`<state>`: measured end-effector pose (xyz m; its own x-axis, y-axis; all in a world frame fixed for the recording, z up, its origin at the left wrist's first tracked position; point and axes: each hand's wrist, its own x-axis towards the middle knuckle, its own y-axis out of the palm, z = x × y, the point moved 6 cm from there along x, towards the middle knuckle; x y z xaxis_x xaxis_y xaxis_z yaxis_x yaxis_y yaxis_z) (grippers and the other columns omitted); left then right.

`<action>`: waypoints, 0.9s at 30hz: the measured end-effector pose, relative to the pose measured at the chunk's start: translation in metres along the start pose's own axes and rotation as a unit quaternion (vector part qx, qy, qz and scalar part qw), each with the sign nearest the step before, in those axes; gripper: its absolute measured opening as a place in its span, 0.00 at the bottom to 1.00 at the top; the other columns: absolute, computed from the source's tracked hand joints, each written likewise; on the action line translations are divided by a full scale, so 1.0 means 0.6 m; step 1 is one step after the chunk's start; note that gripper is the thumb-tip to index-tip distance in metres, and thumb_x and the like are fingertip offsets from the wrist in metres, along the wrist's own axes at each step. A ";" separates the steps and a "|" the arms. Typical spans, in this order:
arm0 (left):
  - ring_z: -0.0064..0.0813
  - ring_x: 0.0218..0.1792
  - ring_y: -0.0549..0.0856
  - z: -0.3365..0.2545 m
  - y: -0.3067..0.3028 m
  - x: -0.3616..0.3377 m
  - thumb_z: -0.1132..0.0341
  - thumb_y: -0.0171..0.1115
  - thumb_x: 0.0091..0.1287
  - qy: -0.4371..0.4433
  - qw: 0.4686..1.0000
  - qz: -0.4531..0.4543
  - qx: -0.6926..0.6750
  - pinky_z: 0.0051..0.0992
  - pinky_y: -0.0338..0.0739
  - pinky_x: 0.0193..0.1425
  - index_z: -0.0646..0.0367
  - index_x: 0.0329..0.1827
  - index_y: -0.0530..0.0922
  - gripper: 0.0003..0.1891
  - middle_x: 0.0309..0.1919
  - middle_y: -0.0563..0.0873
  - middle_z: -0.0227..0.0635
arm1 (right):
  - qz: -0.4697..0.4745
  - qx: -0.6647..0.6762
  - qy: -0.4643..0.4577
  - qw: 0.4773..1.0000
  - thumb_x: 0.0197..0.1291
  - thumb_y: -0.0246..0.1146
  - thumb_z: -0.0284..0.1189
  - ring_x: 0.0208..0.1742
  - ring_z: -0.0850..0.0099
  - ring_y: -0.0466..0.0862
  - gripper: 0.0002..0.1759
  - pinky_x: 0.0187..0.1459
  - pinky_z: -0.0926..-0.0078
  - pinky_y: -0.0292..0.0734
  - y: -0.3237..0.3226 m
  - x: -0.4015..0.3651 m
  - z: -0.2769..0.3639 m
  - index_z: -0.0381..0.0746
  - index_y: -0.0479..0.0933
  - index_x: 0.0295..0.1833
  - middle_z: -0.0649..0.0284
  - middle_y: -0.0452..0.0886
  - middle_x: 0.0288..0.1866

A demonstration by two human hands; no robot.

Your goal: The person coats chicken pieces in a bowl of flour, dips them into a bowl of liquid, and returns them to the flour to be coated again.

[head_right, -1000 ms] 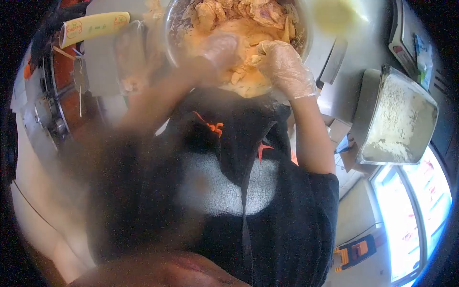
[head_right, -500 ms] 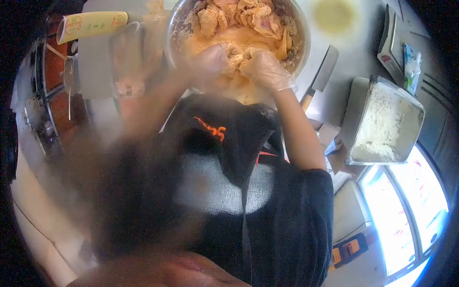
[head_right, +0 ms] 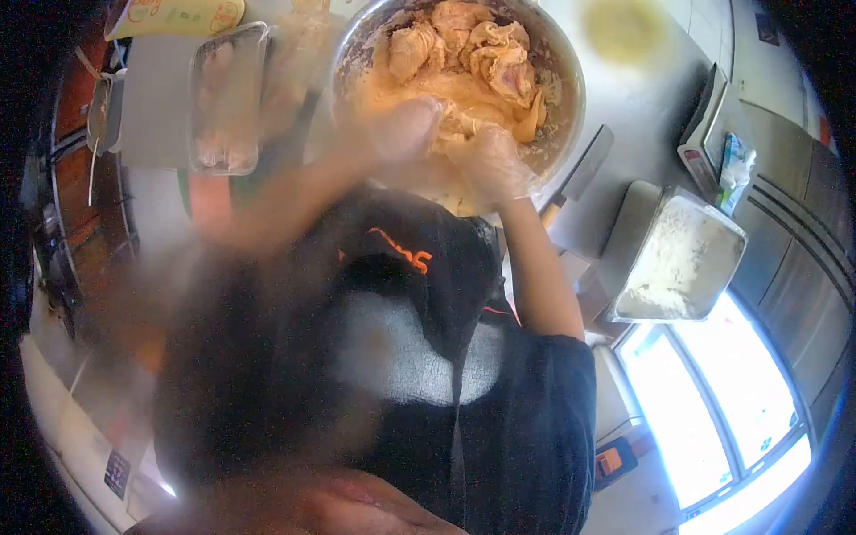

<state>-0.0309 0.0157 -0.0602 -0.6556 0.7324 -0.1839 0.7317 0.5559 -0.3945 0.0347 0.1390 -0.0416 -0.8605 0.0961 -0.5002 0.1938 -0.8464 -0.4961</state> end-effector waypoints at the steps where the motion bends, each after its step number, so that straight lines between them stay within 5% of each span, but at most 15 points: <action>1: 0.52 0.43 0.88 -0.003 -0.014 -0.004 0.70 0.59 0.64 -0.009 0.993 0.002 0.120 0.43 0.82 0.49 0.63 0.46 0.82 0.11 0.41 0.88 0.52 | -0.002 -0.005 -0.001 1.000 0.55 0.70 0.47 0.43 0.52 0.89 0.27 0.47 0.55 0.81 -0.001 0.001 0.001 0.35 0.85 0.49 0.45 0.88 0.40; 2: 0.52 0.43 0.88 -0.021 -0.033 -0.008 0.70 0.57 0.64 -0.018 0.971 0.003 0.238 0.43 0.82 0.49 0.63 0.43 0.83 0.10 0.40 0.88 0.52 | -0.008 -0.055 0.016 0.998 0.54 0.71 0.49 0.42 0.52 0.89 0.28 0.47 0.55 0.81 0.000 0.003 -0.008 0.35 0.85 0.50 0.45 0.88 0.40; 4: 0.51 0.43 0.88 -0.013 -0.043 -0.008 0.71 0.56 0.64 -0.030 0.964 0.015 0.265 0.44 0.83 0.49 0.62 0.41 0.85 0.09 0.39 0.88 0.51 | -0.013 -0.108 0.031 0.994 0.54 0.71 0.50 0.42 0.53 0.89 0.30 0.47 0.56 0.81 -0.001 0.008 -0.015 0.35 0.85 0.50 0.45 0.88 0.41; 6: 0.49 0.43 0.89 -0.004 -0.050 -0.012 0.71 0.56 0.64 -0.048 0.955 0.022 0.291 0.45 0.83 0.49 0.61 0.39 0.86 0.10 0.38 0.89 0.50 | 0.001 -0.159 0.102 0.982 0.53 0.76 0.43 0.42 0.70 0.87 0.25 0.47 0.68 0.80 -0.007 0.010 -0.026 0.34 0.85 0.48 0.51 0.88 0.40; 7: 0.47 0.43 0.89 -0.001 -0.047 -0.012 0.71 0.57 0.63 -0.057 0.949 0.018 0.310 0.44 0.83 0.47 0.58 0.38 0.86 0.09 0.37 0.89 0.48 | 0.005 -0.166 0.094 0.982 0.53 0.76 0.43 0.42 0.70 0.87 0.25 0.47 0.68 0.80 -0.013 0.008 -0.014 0.34 0.85 0.48 0.51 0.88 0.40; 14: 0.38 0.38 0.90 -0.003 -0.043 -0.024 0.65 0.61 0.62 -0.094 0.941 0.035 0.322 0.38 0.83 0.40 0.53 0.35 0.89 0.08 0.35 0.90 0.41 | -0.090 -0.040 0.024 0.995 0.58 0.73 0.27 0.35 0.79 0.83 0.12 0.38 0.79 0.78 -0.138 0.000 0.080 0.32 0.85 0.44 0.66 0.86 0.35; 17: 0.41 0.38 0.90 0.033 0.002 -0.001 0.64 0.60 0.62 0.018 0.948 -0.127 0.293 0.41 0.83 0.42 0.55 0.35 0.89 0.10 0.36 0.90 0.42 | -0.119 0.083 -0.043 0.988 0.58 0.72 0.25 0.36 0.80 0.82 0.10 0.39 0.80 0.78 -0.232 0.048 0.176 0.32 0.85 0.43 0.66 0.86 0.36; 18: 0.41 0.38 0.90 0.018 -0.010 0.002 0.64 0.60 0.62 0.028 0.946 -0.135 0.294 0.41 0.83 0.42 0.55 0.35 0.89 0.10 0.36 0.90 0.42 | -0.146 0.030 -0.040 0.988 0.59 0.72 0.29 0.37 0.80 0.82 0.13 0.38 0.81 0.76 -0.243 0.066 0.246 0.30 0.84 0.45 0.65 0.86 0.37; 20: 0.42 0.39 0.90 -0.006 0.019 -0.008 0.63 0.61 0.61 0.090 0.930 0.127 0.333 0.42 0.83 0.43 0.55 0.35 0.89 0.10 0.36 0.90 0.44 | -0.115 0.005 -0.142 0.983 0.59 0.69 0.37 0.30 0.82 0.77 0.16 0.32 0.82 0.70 -0.272 0.165 0.296 0.33 0.84 0.35 0.69 0.83 0.29; 21: 0.42 0.39 0.90 -0.011 0.020 -0.011 0.63 0.61 0.61 0.095 0.928 0.123 0.340 0.42 0.83 0.43 0.55 0.35 0.89 0.10 0.36 0.90 0.44 | -0.168 -0.041 -0.126 0.977 0.59 0.70 0.44 0.28 0.83 0.74 0.21 0.31 0.82 0.67 -0.280 0.211 0.320 0.34 0.84 0.33 0.70 0.82 0.27; 22: 0.43 0.39 0.90 -0.006 0.039 -0.015 0.63 0.61 0.60 0.105 0.934 0.169 0.295 0.42 0.83 0.43 0.55 0.35 0.89 0.10 0.36 0.90 0.44 | -0.112 0.009 -0.152 0.982 0.59 0.71 0.45 0.28 0.83 0.74 0.22 0.31 0.84 0.66 -0.274 0.253 0.351 0.33 0.86 0.35 0.68 0.82 0.28; 26: 0.43 0.39 0.90 0.001 0.070 -0.030 0.63 0.61 0.58 0.109 0.931 0.241 0.252 0.43 0.84 0.43 0.54 0.35 0.90 0.11 0.36 0.91 0.44 | -0.100 0.033 -0.145 0.984 0.57 0.74 0.48 0.37 0.81 0.83 0.26 0.41 0.81 0.77 -0.259 0.391 0.397 0.33 0.87 0.44 0.64 0.88 0.36; 27: 0.43 0.39 0.90 -0.001 0.071 -0.031 0.63 0.61 0.58 0.110 0.930 0.238 0.256 0.43 0.84 0.43 0.54 0.35 0.90 0.11 0.36 0.91 0.44 | -0.124 -0.106 -0.104 0.981 0.58 0.73 0.48 0.40 0.75 0.85 0.25 0.45 0.75 0.79 -0.243 0.399 0.418 0.34 0.87 0.46 0.61 0.89 0.38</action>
<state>0.0129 0.0259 -0.0727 -0.1842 0.9416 -0.2820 0.7086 -0.0716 -0.7020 -0.3177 0.1540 0.0887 -0.9670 0.1573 -0.2003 0.0407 -0.6809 -0.7312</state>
